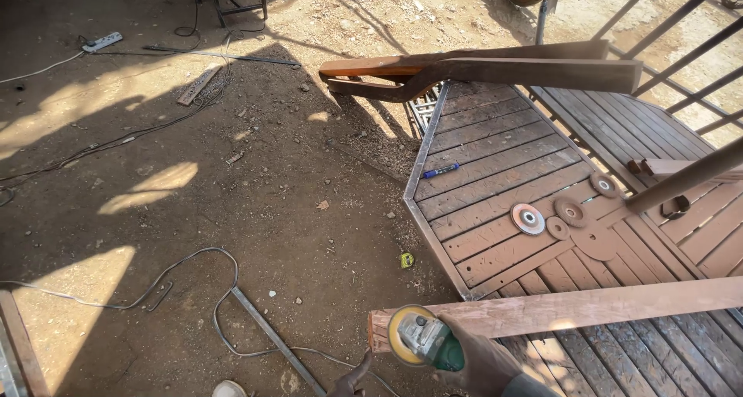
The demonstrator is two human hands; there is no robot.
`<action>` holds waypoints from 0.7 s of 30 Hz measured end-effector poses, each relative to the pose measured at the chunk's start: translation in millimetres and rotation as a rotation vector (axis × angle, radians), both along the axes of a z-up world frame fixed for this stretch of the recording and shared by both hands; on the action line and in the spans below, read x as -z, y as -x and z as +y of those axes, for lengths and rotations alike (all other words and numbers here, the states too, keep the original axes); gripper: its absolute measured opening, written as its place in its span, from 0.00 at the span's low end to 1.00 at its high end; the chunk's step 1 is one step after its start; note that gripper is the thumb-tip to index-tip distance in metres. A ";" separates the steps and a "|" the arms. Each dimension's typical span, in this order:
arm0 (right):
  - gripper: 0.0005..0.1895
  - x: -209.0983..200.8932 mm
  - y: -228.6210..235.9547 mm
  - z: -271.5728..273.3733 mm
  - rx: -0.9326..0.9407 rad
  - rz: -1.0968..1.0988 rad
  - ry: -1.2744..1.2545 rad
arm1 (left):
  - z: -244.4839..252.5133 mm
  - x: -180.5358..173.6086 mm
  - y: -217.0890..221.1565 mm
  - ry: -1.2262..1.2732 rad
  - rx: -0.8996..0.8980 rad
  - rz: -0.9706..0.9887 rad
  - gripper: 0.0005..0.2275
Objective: The person uses a handheld electric sander to smooth the surface of a long wooden plank resting on a metal workbench. They move the sander back and forth along the plank's length while holding it steady with the other hand.
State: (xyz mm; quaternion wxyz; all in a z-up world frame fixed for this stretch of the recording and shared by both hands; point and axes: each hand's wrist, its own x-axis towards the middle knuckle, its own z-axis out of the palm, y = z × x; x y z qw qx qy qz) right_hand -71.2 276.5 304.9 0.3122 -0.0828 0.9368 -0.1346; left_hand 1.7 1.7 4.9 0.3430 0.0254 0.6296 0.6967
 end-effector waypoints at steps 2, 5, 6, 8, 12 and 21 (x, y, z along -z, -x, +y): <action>0.61 -15.4 -0.1 11.9 0.100 -0.062 -0.099 | 4.6 -10.1 -0.8 0.070 -0.059 -0.043 0.39; 0.60 0.1 1.4 35.1 0.140 0.034 0.023 | 1.3 -6.9 6.0 0.097 0.034 0.007 0.36; 0.60 -6.2 4.2 26.3 0.137 0.035 0.023 | 6.6 18.0 10.0 0.098 0.031 0.008 0.36; 0.56 -18.4 9.5 7.0 0.147 0.028 0.030 | 14.1 67.5 18.5 0.019 0.152 0.238 0.42; 0.62 16.1 21.7 -12.5 0.059 0.136 0.171 | 9.7 52.4 22.2 0.062 0.125 0.163 0.41; 0.60 6.0 27.9 0.4 0.035 0.096 0.008 | 9.1 23.5 10.0 0.160 0.018 -0.088 0.38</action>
